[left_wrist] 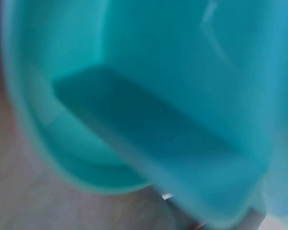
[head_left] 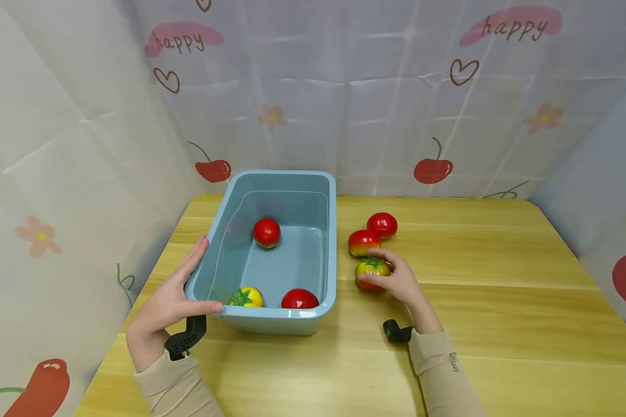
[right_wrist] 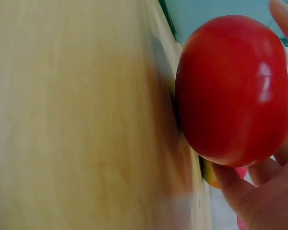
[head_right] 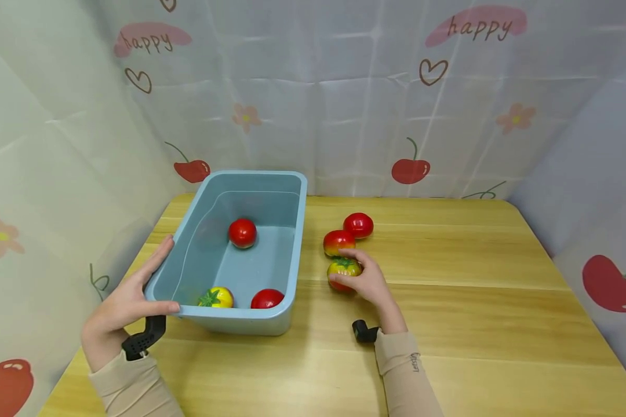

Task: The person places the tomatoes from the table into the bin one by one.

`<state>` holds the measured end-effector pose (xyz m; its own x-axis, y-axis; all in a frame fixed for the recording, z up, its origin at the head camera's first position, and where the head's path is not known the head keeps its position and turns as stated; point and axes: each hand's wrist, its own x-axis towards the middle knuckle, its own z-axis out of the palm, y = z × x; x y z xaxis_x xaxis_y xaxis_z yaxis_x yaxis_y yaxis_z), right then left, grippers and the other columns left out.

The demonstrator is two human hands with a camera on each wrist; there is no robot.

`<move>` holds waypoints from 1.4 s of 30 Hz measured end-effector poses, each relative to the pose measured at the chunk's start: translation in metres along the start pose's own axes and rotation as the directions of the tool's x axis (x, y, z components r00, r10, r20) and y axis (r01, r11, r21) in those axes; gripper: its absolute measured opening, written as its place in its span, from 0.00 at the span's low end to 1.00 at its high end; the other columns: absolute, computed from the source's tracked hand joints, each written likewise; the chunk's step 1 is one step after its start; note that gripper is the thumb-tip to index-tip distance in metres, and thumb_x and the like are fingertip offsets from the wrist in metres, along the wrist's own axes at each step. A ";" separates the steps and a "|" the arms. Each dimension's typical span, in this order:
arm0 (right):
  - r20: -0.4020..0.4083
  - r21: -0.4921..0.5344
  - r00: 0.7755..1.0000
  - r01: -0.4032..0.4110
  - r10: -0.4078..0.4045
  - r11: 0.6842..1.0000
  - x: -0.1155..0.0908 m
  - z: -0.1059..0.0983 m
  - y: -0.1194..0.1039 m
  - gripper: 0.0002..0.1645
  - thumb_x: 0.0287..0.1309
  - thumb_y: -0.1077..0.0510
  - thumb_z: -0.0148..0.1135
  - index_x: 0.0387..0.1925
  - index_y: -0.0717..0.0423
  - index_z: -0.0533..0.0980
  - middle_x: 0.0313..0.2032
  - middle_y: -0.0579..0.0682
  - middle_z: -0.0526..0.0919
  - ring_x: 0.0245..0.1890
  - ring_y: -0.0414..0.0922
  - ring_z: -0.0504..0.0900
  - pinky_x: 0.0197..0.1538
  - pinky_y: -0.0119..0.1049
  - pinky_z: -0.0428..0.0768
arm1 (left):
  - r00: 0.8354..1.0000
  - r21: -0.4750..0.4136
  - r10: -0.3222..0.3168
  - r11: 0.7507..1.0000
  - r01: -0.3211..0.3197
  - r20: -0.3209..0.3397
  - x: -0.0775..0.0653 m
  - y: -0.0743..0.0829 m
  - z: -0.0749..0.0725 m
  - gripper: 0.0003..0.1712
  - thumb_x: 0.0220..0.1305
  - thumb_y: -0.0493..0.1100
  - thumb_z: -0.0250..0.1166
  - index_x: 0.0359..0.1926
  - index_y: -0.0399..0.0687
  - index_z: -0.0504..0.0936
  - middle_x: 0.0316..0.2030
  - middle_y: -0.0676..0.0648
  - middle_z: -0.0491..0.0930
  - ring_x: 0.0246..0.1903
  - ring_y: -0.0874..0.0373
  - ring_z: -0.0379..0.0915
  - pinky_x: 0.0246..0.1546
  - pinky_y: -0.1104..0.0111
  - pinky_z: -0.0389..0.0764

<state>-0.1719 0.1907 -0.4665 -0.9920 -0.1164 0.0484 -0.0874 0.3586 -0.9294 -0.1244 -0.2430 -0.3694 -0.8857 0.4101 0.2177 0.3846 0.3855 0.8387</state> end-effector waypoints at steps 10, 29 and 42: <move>0.052 0.008 0.997 -0.060 0.059 0.998 -0.008 -0.004 -0.020 0.37 0.49 0.58 0.71 0.61 0.57 0.68 0.59 0.63 0.68 0.53 0.59 0.67 0.55 0.53 0.67 | 1.000 -0.001 -0.013 1.000 0.013 0.001 0.001 0.001 -0.001 0.63 0.42 0.34 0.76 0.74 0.52 0.45 0.73 0.54 0.38 0.71 0.53 0.33 0.55 0.82 0.53; -0.013 0.053 1.000 0.012 -0.011 0.999 -0.011 -0.021 -0.044 0.36 0.50 0.57 0.70 0.62 0.54 0.67 0.60 0.57 0.67 0.54 0.55 0.67 0.53 0.49 0.69 | 1.000 0.033 -0.022 0.999 0.022 -0.001 0.002 0.000 0.001 0.64 0.42 0.36 0.76 0.74 0.53 0.45 0.73 0.57 0.39 0.70 0.51 0.36 0.54 0.82 0.54; -0.044 0.168 0.988 0.151 -0.146 0.974 -0.004 -0.027 -0.072 0.35 0.48 0.58 0.72 0.60 0.49 0.70 0.58 0.50 0.70 0.52 0.50 0.70 0.50 0.34 0.74 | 1.000 0.029 -0.010 1.000 0.010 0.008 -0.002 0.001 -0.001 0.65 0.42 0.35 0.76 0.74 0.53 0.43 0.73 0.55 0.37 0.70 0.49 0.34 0.54 0.83 0.52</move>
<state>-0.1646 0.1905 -0.3902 -0.9717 -0.1268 0.1994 -0.2198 0.1756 -0.9596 -0.1223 -0.2445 -0.3686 -0.8875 0.4127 0.2050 0.3831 0.4136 0.8259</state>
